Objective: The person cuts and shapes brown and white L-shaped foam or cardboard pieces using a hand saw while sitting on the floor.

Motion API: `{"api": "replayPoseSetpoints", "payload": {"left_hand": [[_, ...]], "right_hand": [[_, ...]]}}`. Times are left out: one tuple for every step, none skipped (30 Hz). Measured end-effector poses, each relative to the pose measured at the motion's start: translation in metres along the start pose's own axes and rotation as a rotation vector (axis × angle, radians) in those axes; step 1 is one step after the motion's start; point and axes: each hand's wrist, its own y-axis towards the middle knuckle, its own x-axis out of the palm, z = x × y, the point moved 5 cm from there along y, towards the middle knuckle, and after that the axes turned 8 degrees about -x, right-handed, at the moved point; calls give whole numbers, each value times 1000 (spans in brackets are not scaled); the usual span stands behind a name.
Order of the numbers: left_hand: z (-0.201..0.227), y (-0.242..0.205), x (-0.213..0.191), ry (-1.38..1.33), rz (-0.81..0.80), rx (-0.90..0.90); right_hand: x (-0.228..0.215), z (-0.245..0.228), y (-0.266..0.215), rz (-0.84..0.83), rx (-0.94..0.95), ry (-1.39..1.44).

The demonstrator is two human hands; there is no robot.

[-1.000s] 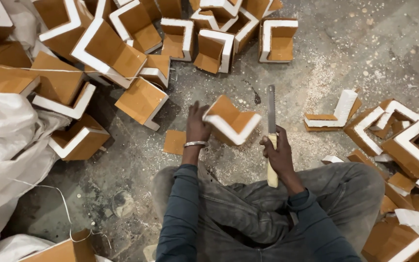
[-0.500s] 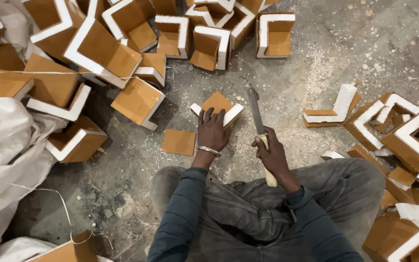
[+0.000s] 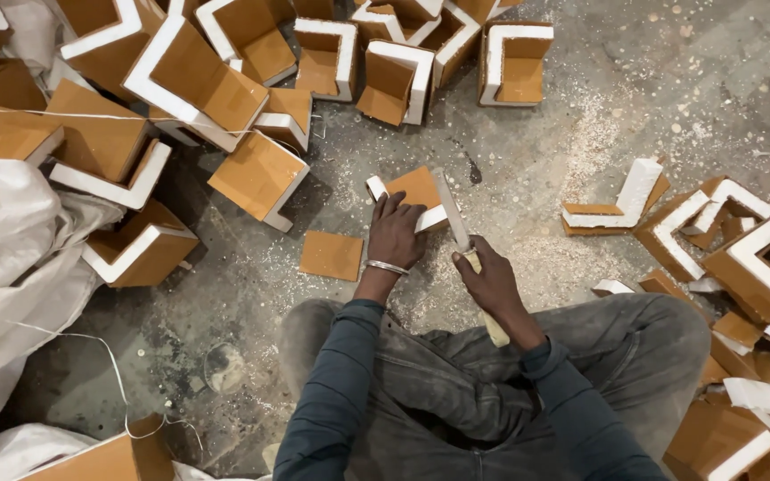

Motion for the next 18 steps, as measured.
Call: {"api": "replayPoseSetpoints", "payload": {"left_hand": [[-1, 0, 1, 4, 14, -2], [-2, 0, 3, 7, 28, -4], [-2, 0, 2, 8, 29, -5], [-2, 1, 2, 3, 28, -3], [-2, 1, 3, -1, 26, -2], [-2, 1, 2, -1, 25, -3], [-2, 2, 3, -3, 20, -11], [-2, 2, 3, -4, 14, -19], [-3, 2, 3, -5, 15, -21], [-3, 2, 3, -11, 25, -14], [-2, 2, 3, -16, 34, -6], [-2, 2, 3, -17, 34, -7], [-2, 2, 4, -14, 28, -17], [-3, 3, 4, -11, 21, -27], [-3, 2, 4, -11, 21, -26], [-3, 2, 4, -20, 31, -14], [-3, 1, 4, -30, 41, -3], [-3, 1, 4, -30, 40, -2]], "right_hand": [[6, 6, 2, 7, -67, 74], [11, 13, 4, 14, -134, 149], [15, 16, 5, 13, -135, 149], [16, 16, 6, 54, -227, 128], [17, 16, 5, 94, -318, 108], [11, 0, 3, 92, -317, 108], [7, -10, 2, 47, -211, 23], [2, -20, 1, 1, -105, -62], [5, -13, 2, -2, -105, -64], [7, -8, 4, 5, -147, -137], [9, -3, 5, 12, -188, -209], [9, -4, 5, 11, -188, -210], [9, -5, 5, 7, -179, -219], [9, -5, 4, 2, -170, -227], [10, -7, 4, 4, -170, -227], [11, -10, 4, 6, -194, -279], [12, -13, 3, 8, -218, -331], [12, -15, 3, 9, -217, -330]]}}
